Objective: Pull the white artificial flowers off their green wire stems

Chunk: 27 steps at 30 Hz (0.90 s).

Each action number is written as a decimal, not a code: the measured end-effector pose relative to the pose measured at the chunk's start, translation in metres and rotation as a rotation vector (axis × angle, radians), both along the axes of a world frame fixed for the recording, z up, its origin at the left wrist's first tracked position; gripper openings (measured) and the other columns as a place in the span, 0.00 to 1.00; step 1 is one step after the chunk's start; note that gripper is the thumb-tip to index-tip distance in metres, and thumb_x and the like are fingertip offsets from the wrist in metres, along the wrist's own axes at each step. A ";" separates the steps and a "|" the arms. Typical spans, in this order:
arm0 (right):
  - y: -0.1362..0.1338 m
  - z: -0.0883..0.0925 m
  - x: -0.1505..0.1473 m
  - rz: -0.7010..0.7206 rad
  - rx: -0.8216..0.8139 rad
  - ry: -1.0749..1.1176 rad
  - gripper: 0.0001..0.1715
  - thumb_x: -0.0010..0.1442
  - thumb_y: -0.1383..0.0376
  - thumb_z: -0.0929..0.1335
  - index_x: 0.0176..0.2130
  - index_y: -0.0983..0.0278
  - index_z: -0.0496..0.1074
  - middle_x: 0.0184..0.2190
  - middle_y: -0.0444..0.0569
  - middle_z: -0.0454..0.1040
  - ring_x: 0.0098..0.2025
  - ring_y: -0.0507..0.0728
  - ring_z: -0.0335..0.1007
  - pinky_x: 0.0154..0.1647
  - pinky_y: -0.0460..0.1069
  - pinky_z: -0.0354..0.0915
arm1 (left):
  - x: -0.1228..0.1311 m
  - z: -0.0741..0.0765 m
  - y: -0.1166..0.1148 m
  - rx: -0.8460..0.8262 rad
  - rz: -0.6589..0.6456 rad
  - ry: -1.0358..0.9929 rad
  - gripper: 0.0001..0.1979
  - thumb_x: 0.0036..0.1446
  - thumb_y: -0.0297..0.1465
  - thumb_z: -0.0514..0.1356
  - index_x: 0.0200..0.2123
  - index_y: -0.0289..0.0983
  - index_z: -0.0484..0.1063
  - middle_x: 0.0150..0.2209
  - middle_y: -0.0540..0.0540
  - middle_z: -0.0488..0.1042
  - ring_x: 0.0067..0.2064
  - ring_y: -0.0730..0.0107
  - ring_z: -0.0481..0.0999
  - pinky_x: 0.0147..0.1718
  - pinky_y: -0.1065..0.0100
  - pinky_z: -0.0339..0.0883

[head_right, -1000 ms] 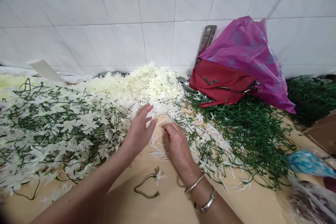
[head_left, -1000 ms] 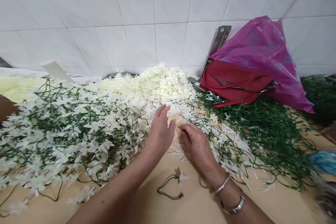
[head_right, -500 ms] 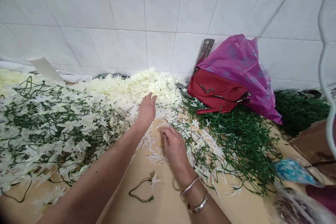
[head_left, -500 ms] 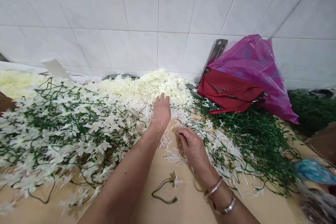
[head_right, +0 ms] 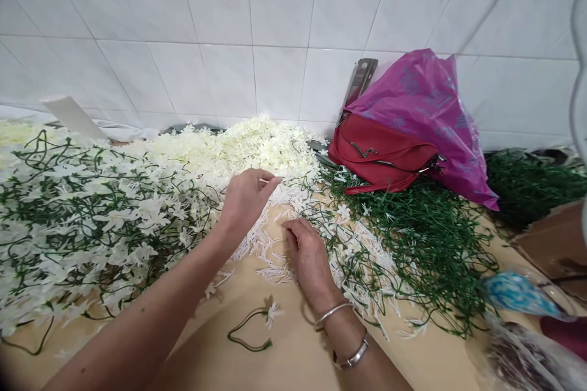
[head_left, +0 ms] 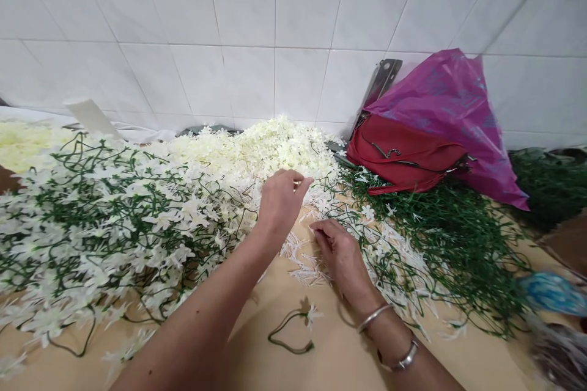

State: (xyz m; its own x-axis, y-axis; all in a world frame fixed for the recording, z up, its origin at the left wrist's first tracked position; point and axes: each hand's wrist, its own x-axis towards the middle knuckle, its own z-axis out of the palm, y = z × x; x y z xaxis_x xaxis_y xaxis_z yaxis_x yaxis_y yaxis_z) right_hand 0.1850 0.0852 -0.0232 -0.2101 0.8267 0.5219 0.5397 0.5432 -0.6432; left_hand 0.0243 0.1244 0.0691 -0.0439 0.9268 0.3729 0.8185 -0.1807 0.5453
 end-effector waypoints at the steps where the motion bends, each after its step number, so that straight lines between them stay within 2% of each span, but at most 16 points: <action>1: 0.000 0.001 0.000 -0.003 -0.005 0.008 0.13 0.67 0.73 0.64 0.42 0.61 0.77 0.37 0.50 0.79 0.39 0.58 0.77 0.42 0.51 0.71 | -0.001 -0.001 -0.010 0.004 -0.029 -0.029 0.08 0.69 0.32 0.61 0.38 0.38 0.78 0.38 0.45 0.82 0.38 0.63 0.82 0.42 0.64 0.71; 3: -0.001 0.001 -0.001 -0.017 -0.019 0.020 0.13 0.67 0.72 0.64 0.41 0.61 0.77 0.37 0.50 0.79 0.39 0.58 0.77 0.42 0.51 0.71 | -0.004 -0.007 -0.030 0.012 -0.121 -0.176 0.05 0.65 0.29 0.64 0.34 0.38 0.76 0.34 0.47 0.80 0.35 0.65 0.81 0.37 0.67 0.70; 6: 0.000 0.000 -0.002 -0.037 -0.046 0.041 0.11 0.67 0.71 0.65 0.42 0.61 0.78 0.38 0.50 0.79 0.40 0.59 0.76 0.43 0.52 0.71 | -0.011 -0.024 -0.058 -0.077 -0.252 -0.528 0.03 0.62 0.29 0.64 0.38 0.40 0.73 0.32 0.50 0.77 0.29 0.70 0.79 0.27 0.72 0.64; 10: 0.000 0.000 -0.003 -0.086 -0.096 0.108 0.10 0.67 0.68 0.67 0.41 0.60 0.79 0.38 0.49 0.80 0.39 0.59 0.77 0.42 0.52 0.71 | -0.016 -0.052 -0.086 -0.174 -0.238 -0.880 0.17 0.57 0.31 0.67 0.49 0.40 0.71 0.38 0.50 0.76 0.32 0.72 0.80 0.29 0.73 0.68; 12: -0.002 0.002 -0.003 -0.113 -0.099 0.142 0.09 0.67 0.67 0.67 0.40 0.60 0.79 0.37 0.48 0.80 0.38 0.58 0.77 0.42 0.52 0.71 | -0.016 -0.063 -0.093 -0.236 -0.232 -0.997 0.19 0.56 0.32 0.69 0.50 0.39 0.72 0.38 0.49 0.76 0.32 0.73 0.78 0.30 0.73 0.69; 15: -0.005 0.006 -0.004 -0.118 -0.078 0.187 0.08 0.67 0.65 0.68 0.39 0.60 0.79 0.36 0.48 0.79 0.39 0.58 0.76 0.43 0.51 0.70 | -0.016 -0.075 -0.097 -0.306 -0.192 -1.127 0.13 0.57 0.37 0.70 0.42 0.37 0.75 0.34 0.49 0.78 0.34 0.72 0.78 0.36 0.72 0.72; 18: -0.008 0.008 -0.006 -0.097 -0.066 0.200 0.08 0.68 0.64 0.68 0.40 0.61 0.79 0.38 0.49 0.78 0.41 0.58 0.75 0.45 0.52 0.70 | -0.016 -0.080 -0.097 -0.298 -0.111 -1.241 0.16 0.54 0.41 0.72 0.36 0.37 0.75 0.32 0.50 0.78 0.36 0.70 0.80 0.41 0.67 0.77; 21: -0.010 0.009 -0.008 -0.088 -0.072 0.188 0.10 0.70 0.65 0.67 0.41 0.61 0.80 0.40 0.49 0.78 0.43 0.57 0.76 0.47 0.52 0.70 | -0.017 -0.083 -0.096 -0.296 -0.078 -1.317 0.18 0.52 0.42 0.74 0.37 0.37 0.75 0.35 0.50 0.79 0.38 0.68 0.82 0.44 0.65 0.78; 25: -0.012 0.010 -0.011 -0.070 -0.097 0.189 0.10 0.69 0.67 0.67 0.41 0.60 0.80 0.40 0.49 0.78 0.43 0.57 0.76 0.46 0.52 0.71 | -0.019 -0.088 -0.096 -0.295 -0.047 -1.349 0.17 0.53 0.40 0.74 0.40 0.37 0.77 0.37 0.49 0.82 0.39 0.72 0.82 0.45 0.70 0.77; 27: -0.013 0.011 -0.011 -0.076 -0.118 0.216 0.07 0.68 0.66 0.69 0.40 0.60 0.80 0.38 0.48 0.79 0.40 0.57 0.75 0.44 0.51 0.71 | -0.020 -0.089 -0.097 -0.310 -0.038 -1.355 0.17 0.53 0.38 0.74 0.42 0.37 0.76 0.37 0.49 0.83 0.38 0.74 0.81 0.42 0.72 0.76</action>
State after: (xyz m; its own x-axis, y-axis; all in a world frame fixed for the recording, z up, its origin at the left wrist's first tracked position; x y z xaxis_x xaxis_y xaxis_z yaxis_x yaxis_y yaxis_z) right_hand 0.1735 0.0721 -0.0126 -0.0392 0.8936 0.4471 0.4188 0.4210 -0.8046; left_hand 0.0046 0.0271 -0.0203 -0.1756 0.9717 -0.1582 -0.3768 0.0821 0.9226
